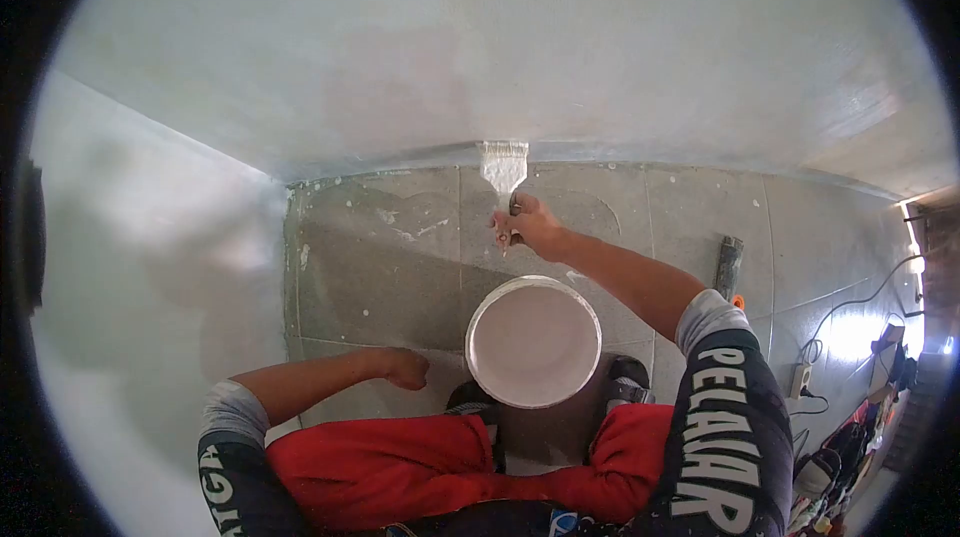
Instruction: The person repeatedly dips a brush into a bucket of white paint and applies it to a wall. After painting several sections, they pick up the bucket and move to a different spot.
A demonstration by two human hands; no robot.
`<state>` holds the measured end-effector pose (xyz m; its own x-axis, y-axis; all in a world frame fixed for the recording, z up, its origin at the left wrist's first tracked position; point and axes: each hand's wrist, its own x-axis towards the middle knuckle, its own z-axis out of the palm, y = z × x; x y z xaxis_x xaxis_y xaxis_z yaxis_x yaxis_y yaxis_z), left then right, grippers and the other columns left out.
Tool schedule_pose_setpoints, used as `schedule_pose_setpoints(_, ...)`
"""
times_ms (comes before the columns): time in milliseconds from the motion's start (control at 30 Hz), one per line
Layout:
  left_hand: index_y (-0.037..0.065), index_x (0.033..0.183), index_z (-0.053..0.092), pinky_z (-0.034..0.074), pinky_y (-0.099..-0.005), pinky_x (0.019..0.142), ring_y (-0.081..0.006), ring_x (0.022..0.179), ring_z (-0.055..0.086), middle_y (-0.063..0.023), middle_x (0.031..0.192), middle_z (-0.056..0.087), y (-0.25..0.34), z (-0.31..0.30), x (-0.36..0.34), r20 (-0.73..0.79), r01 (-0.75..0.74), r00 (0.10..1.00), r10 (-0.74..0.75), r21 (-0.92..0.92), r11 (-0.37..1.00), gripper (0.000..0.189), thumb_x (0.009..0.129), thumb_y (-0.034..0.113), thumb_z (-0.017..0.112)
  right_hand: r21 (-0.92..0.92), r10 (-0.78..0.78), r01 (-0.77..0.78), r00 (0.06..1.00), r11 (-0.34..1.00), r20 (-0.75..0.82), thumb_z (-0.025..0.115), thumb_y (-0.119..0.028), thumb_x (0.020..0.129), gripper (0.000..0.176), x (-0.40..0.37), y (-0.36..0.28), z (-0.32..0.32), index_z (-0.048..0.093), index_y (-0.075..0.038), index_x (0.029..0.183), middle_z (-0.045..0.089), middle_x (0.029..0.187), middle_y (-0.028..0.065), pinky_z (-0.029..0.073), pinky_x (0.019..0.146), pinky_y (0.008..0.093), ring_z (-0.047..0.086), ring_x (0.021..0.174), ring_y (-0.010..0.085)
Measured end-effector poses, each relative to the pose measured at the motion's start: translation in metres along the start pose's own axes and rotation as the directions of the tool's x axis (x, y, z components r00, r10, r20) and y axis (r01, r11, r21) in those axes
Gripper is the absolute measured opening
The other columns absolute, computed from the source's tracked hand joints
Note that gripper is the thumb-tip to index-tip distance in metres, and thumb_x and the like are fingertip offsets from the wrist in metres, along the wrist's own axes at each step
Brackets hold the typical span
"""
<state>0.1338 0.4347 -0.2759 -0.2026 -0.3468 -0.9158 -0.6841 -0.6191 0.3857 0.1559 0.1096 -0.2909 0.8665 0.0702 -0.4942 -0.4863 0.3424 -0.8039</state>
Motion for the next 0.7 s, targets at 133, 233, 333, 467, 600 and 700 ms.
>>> schedule_pose_setpoints(133, -0.009, 0.108, 0.062, 0.044, -0.0420, 0.092, -0.0389, 0.107, 0.058, -0.0286, 0.112, 0.060, -0.002, 0.002, 0.003, -0.025, -0.024, 0.999, 0.024, -0.001, 1.000, 0.050, 0.076, 0.028, 0.050, -0.050, 0.033, -0.035, 0.998, 0.998, -0.045, 0.060, -0.012, 0.091, 0.018, -0.006, 0.003, 0.003, 0.051, -0.003, 0.103, 0.064, 0.093, 0.0088, 0.050, 0.061, 0.0321, 0.062, 0.072, 0.0166)
schedule_pose_setpoints(233, -0.009, 0.108, 0.062, 0.044, -0.0422, 0.092, -0.0388, 0.107, 0.058, -0.0286, 0.112, 0.060, 0.003, -0.002, -0.006, -0.033, -0.005, 0.999, 0.004, -0.020, 1.000, 0.050, 0.076, 0.028, 0.050, -0.042, 0.085, -0.087, 0.995, 0.995, -0.047, 0.061, -0.012, 0.090, 0.018, -0.003, 0.008, -0.002, 0.050, -0.004, 0.102, 0.064, 0.094, 0.0086, 0.050, 0.060, 0.0307, 0.062, 0.069, 0.0162)
schedule_pose_setpoints(333, -0.009, 0.108, 0.062, 0.044, -0.0423, 0.092, -0.0387, 0.107, 0.058, -0.0285, 0.112, 0.061, 0.000, 0.001, -0.003, -0.034, 0.004, 0.999, -0.005, -0.025, 1.000, 0.051, 0.076, 0.028, 0.050, -0.090, 0.154, -0.157, 0.987, 0.983, -0.046, 0.060, -0.014, 0.091, 0.017, 0.006, 0.012, -0.008, 0.051, -0.003, 0.100, 0.065, 0.094, 0.0082, 0.050, 0.060, 0.0307, 0.062, 0.069, 0.0161)
schedule_pose_setpoints(467, -0.009, 0.109, 0.061, 0.044, -0.0423, 0.091, -0.0383, 0.106, 0.059, -0.0284, 0.110, 0.061, 0.004, -0.004, -0.010, -0.001, -0.013, 1.000, 0.013, -0.024, 1.000, 0.051, 0.076, 0.028, 0.049, -0.085, 0.212, -0.216, 0.976, 0.973, -0.057, 0.059, -0.017, 0.092, 0.016, 0.016, 0.011, -0.012, 0.052, -0.004, 0.096, 0.065, 0.094, 0.0079, 0.050, 0.062, 0.0306, 0.062, 0.073, 0.0155)
schedule_pose_setpoints(600, -0.009, 0.108, 0.062, 0.045, -0.0423, 0.090, -0.0385, 0.104, 0.059, -0.0284, 0.108, 0.062, -0.004, 0.005, 0.002, -0.078, -0.036, 0.996, 0.035, -0.002, 0.999, 0.051, 0.075, 0.028, 0.050, -0.068, 0.182, -0.187, 0.981, 0.980, -0.073, 0.058, -0.019, 0.093, 0.017, 0.015, -0.005, -0.009, 0.052, -0.004, 0.096, 0.064, 0.094, 0.0090, 0.050, 0.064, 0.0307, 0.060, 0.075, 0.0151)
schedule_pose_setpoints(700, -0.010, 0.106, 0.062, 0.045, -0.0420, 0.090, -0.0391, 0.103, 0.059, -0.0285, 0.108, 0.062, 0.002, -0.001, -0.003, -0.071, -0.004, 0.997, 0.004, -0.008, 1.000, 0.051, 0.075, 0.028, 0.050, -0.054, 0.093, -0.095, 0.995, 0.994, -0.045, 0.059, -0.019, 0.093, 0.019, 0.005, -0.030, 0.000, 0.052, -0.002, 0.097, 0.064, 0.092, 0.0097, 0.051, 0.066, 0.0321, 0.060, 0.074, 0.0150)
